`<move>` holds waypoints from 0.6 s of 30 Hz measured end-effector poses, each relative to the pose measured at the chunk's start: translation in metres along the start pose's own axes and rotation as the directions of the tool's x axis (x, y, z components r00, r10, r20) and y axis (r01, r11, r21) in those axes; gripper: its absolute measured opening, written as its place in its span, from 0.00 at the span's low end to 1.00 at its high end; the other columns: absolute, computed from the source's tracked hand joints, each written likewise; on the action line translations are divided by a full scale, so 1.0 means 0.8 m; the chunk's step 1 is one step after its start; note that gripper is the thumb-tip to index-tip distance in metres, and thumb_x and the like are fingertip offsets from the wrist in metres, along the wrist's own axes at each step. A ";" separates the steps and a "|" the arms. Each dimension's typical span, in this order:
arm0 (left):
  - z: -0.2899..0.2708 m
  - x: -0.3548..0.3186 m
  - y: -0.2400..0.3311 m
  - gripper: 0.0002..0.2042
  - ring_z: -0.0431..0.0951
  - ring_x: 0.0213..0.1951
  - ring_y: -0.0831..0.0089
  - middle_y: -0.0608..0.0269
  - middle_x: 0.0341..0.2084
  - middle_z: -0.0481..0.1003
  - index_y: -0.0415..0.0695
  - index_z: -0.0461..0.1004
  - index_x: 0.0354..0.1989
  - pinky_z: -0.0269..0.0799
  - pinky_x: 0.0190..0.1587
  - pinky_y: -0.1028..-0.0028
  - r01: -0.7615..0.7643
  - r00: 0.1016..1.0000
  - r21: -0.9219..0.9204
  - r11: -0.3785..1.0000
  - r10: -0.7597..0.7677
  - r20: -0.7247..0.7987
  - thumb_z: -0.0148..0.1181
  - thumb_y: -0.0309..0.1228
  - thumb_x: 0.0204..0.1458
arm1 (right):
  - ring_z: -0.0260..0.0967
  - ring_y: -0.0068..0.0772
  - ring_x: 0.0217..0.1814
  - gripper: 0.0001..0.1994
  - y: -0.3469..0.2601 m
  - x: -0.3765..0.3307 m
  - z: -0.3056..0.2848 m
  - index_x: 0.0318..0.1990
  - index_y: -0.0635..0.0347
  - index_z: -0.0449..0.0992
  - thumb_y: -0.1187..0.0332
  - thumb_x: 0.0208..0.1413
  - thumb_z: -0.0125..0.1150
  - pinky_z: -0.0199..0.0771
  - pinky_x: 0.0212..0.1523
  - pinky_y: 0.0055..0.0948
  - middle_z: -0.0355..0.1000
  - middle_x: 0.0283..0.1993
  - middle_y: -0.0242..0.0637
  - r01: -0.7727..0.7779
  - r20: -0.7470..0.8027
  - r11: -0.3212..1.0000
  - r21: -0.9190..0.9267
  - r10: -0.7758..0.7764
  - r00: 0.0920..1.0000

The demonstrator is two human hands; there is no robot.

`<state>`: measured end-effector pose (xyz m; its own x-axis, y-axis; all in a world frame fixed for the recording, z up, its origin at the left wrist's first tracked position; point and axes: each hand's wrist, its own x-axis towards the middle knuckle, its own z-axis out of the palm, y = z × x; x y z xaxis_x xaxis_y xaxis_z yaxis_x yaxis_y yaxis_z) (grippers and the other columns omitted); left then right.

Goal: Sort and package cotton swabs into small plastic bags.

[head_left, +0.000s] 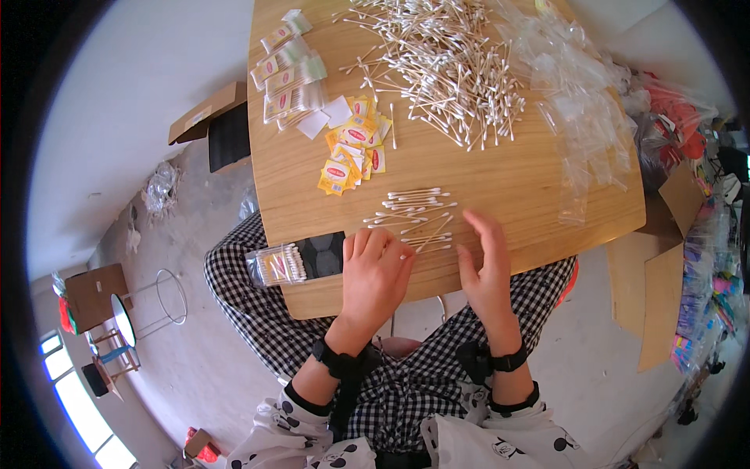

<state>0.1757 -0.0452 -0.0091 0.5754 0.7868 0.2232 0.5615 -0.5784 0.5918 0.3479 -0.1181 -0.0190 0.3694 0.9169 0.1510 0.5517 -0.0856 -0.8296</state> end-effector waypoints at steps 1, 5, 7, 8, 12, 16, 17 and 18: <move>0.000 0.001 0.000 0.07 0.70 0.38 0.61 0.63 0.31 0.70 0.46 0.77 0.30 0.62 0.43 0.63 0.007 1.000 0.002 1.000 -0.007 -0.004 0.68 0.24 0.42 | 0.66 0.50 0.58 0.23 -0.001 0.002 0.000 0.58 0.61 0.70 0.85 0.52 0.56 0.67 0.58 0.39 0.68 0.57 0.48 0.084 0.024 0.995 -0.044 -0.083 0.996; 0.002 -0.001 -0.003 0.07 0.70 0.38 0.61 0.64 0.31 0.70 0.46 0.77 0.31 0.62 0.43 0.63 0.008 1.000 0.015 1.000 -0.007 -0.003 0.69 0.25 0.42 | 0.68 0.50 0.54 0.20 -0.004 0.005 0.004 0.51 0.60 0.75 0.85 0.48 0.58 0.70 0.55 0.41 0.71 0.53 0.44 0.113 0.061 0.992 -0.062 -0.109 0.992; 0.004 -0.003 -0.004 0.08 0.70 0.38 0.61 0.64 0.31 0.70 0.46 0.77 0.31 0.62 0.43 0.63 0.007 1.000 0.017 1.000 -0.007 -0.012 0.69 0.25 0.42 | 0.71 0.43 0.50 0.15 -0.010 0.013 0.005 0.44 0.59 0.79 0.84 0.48 0.61 0.72 0.49 0.38 0.73 0.50 0.39 0.186 0.078 0.963 -0.197 -0.174 0.982; 0.004 -0.004 -0.005 0.08 0.70 0.38 0.61 0.64 0.31 0.70 0.46 0.77 0.31 0.62 0.43 0.64 0.006 1.000 0.018 1.000 -0.006 -0.020 0.69 0.25 0.42 | 0.71 0.43 0.50 0.15 -0.011 0.016 0.006 0.44 0.59 0.79 0.84 0.48 0.61 0.72 0.49 0.38 0.73 0.50 0.39 0.187 0.079 0.963 -0.196 -0.175 0.981; 0.003 -0.012 -0.003 0.08 0.70 0.38 0.61 0.64 0.31 0.70 0.46 0.77 0.31 0.62 0.43 0.63 0.034 0.999 0.007 0.999 -0.034 0.006 0.69 0.25 0.42 | 0.69 0.42 0.49 0.12 -0.011 0.029 0.011 0.38 0.60 0.78 0.81 0.43 0.64 0.71 0.50 0.40 0.72 0.45 0.35 0.277 0.160 0.932 -0.235 -0.244 0.956; 0.005 -0.016 0.001 0.09 0.69 0.38 0.61 0.64 0.31 0.70 0.46 0.77 0.33 0.62 0.43 0.63 0.049 0.999 -0.057 0.997 -0.050 -0.013 0.69 0.25 0.43 | 0.68 0.40 0.47 0.09 -0.013 0.038 0.011 0.33 0.61 0.76 0.79 0.42 0.65 0.70 0.49 0.38 0.71 0.40 0.34 0.336 0.215 0.909 -0.245 -0.287 0.933; 0.006 -0.016 0.002 0.10 0.69 0.38 0.61 0.63 0.31 0.70 0.46 0.77 0.35 0.62 0.43 0.63 0.075 0.997 -0.065 0.995 -0.077 -0.026 0.68 0.25 0.43 | 0.68 0.40 0.47 0.09 -0.013 0.039 0.011 0.33 0.61 0.76 0.79 0.42 0.65 0.70 0.49 0.38 0.71 0.40 0.34 0.337 0.216 0.909 -0.246 -0.288 0.933; 0.007 -0.015 0.002 0.10 0.69 0.38 0.61 0.63 0.31 0.70 0.46 0.77 0.35 0.62 0.43 0.63 0.078 0.996 -0.065 0.995 -0.080 -0.027 0.68 0.25 0.43 | 0.68 0.40 0.46 0.08 -0.014 0.040 0.011 0.33 0.61 0.76 0.79 0.43 0.64 0.70 0.49 0.38 0.70 0.39 0.34 0.335 0.229 0.908 -0.250 -0.281 0.932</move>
<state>0.1728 -0.0567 -0.0152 0.5124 0.8360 0.1962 0.5646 -0.5001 0.6566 0.3471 -0.0842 -0.0093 0.0178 0.9679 0.2508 0.8118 0.1324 -0.5687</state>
